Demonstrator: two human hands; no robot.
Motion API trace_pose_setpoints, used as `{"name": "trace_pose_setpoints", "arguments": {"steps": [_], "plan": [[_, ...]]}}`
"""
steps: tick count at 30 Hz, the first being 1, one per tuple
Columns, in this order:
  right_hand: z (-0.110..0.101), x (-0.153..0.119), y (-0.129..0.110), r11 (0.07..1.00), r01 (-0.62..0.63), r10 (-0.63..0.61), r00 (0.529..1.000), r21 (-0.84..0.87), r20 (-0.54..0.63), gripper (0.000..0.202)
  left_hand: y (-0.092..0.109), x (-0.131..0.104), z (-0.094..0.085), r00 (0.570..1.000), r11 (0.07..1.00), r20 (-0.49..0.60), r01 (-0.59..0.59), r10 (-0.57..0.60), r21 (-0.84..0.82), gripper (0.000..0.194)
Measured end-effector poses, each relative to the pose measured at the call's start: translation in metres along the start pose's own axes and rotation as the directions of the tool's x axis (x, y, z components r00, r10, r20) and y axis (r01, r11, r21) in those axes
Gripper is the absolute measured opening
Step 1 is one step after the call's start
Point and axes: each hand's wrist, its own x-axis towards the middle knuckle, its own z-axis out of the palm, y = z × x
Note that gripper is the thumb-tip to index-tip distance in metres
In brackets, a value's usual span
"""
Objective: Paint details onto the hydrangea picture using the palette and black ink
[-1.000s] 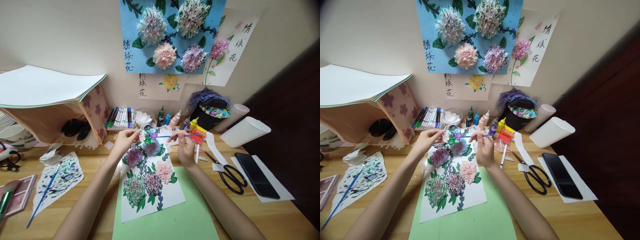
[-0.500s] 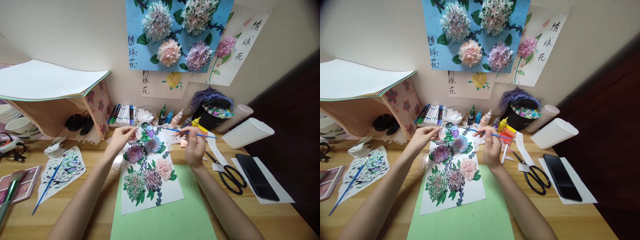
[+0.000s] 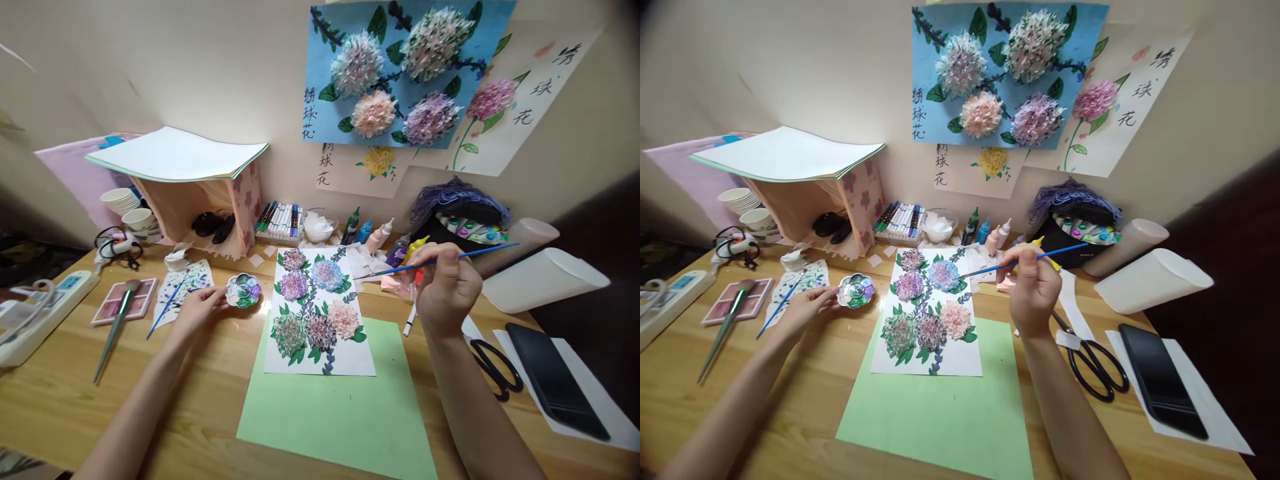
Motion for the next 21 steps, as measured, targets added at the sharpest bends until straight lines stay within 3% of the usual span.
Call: {"name": "trace_pose_setpoints", "arguments": {"steps": [3,6,9,13,21], "plan": [[0.006,-0.007,-0.001,0.995,-0.095,0.084,0.974,0.044,0.208,0.033,-0.011,-0.01,0.005,1.0,0.999,-0.014,0.002,-0.002,-0.035,0.035],[0.02,-0.021,-0.002,0.978,-0.205,0.174,0.888,0.027,0.426,0.027,-0.011,-0.018,0.017,1.0,0.998,0.003,0.011,-0.011,-0.055,0.036],[0.035,-0.037,-0.001,0.963,-0.269,0.233,0.795,-0.019,0.559,0.028,-0.005,-0.026,0.028,0.999,0.997,0.034,0.011,-0.008,-0.079,0.037],[0.048,-0.053,0.003,0.939,-0.339,0.296,0.721,-0.054,0.626,0.029,0.005,-0.035,0.036,0.997,0.994,0.079,0.007,0.001,-0.109,0.039],[0.054,-0.06,0.015,0.925,-0.372,0.333,0.679,-0.085,0.655,0.028,0.017,-0.046,0.039,0.991,0.991,0.131,-0.006,0.023,-0.13,0.042]]}}
